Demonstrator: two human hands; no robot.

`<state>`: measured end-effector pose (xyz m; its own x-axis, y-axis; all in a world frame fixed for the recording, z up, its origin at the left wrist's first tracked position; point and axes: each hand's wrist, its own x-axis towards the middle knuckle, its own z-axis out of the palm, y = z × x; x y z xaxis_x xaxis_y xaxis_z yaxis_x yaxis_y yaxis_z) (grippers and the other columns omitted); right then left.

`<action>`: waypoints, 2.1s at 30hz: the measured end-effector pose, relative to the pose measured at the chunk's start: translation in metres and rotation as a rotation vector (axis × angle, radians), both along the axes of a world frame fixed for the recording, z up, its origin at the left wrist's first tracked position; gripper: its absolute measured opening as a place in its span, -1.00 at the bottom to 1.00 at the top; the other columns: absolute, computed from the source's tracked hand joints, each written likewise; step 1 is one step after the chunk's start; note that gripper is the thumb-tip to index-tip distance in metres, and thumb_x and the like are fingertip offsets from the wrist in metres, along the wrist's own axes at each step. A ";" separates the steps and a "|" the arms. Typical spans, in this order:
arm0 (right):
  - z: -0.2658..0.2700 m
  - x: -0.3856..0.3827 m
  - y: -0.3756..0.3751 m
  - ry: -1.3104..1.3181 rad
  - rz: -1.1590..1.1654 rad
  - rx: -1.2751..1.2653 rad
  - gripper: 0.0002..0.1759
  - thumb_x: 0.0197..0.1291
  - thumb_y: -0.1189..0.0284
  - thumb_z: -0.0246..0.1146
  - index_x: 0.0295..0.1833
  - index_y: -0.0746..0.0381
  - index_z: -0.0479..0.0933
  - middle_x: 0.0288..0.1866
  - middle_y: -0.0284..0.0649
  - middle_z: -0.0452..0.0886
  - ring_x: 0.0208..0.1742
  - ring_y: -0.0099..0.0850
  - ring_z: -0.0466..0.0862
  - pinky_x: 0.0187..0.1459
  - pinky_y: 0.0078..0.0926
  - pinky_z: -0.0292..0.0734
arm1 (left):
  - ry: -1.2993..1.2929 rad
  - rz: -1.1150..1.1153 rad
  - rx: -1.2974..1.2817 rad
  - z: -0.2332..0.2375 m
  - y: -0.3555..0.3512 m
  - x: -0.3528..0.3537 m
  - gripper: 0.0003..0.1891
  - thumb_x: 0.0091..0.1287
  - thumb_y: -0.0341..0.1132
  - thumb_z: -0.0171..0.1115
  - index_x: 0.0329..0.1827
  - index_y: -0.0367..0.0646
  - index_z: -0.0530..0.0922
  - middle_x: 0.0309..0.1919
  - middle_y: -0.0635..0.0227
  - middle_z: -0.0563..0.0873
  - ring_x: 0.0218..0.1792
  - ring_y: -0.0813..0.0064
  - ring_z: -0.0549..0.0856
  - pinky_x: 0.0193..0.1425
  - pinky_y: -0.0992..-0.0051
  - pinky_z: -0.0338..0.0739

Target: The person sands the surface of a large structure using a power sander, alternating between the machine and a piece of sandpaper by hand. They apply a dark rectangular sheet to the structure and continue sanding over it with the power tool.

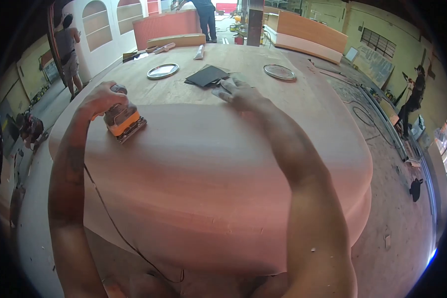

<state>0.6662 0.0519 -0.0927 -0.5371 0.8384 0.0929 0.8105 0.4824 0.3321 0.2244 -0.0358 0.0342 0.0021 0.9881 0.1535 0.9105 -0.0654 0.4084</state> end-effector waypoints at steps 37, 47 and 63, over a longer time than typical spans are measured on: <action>-0.002 0.279 -0.298 0.803 -0.984 0.332 -0.23 0.61 -0.24 -0.17 0.58 0.05 0.45 0.56 -0.01 0.50 0.59 -0.03 0.44 0.57 0.10 0.12 | 0.194 -0.472 -0.016 0.003 -0.011 0.325 -0.12 0.02 0.21 0.49 0.28 -0.34 0.64 0.14 -0.08 0.77 0.11 0.12 0.76 0.20 0.22 0.62; -0.003 0.278 -0.290 0.756 -1.032 0.284 -0.18 0.60 -0.29 -0.21 0.62 0.03 0.42 0.59 -0.06 0.47 0.63 -0.09 0.40 0.59 0.07 0.08 | 0.103 -0.107 -0.102 0.004 0.014 0.188 -0.23 -0.03 0.06 0.53 0.24 -0.23 0.70 0.06 0.08 0.80 -0.01 0.30 0.78 0.08 0.35 0.63; 0.008 0.265 -0.303 0.742 -1.009 0.325 -0.23 0.62 -0.26 -0.25 0.41 0.07 0.56 0.55 -0.03 0.51 0.59 -0.02 0.43 0.54 0.01 0.32 | 0.297 -0.267 -0.048 0.008 0.019 0.338 -0.35 0.06 0.21 0.40 0.11 -0.05 0.83 0.13 0.10 0.83 0.13 0.14 0.81 0.25 0.22 0.63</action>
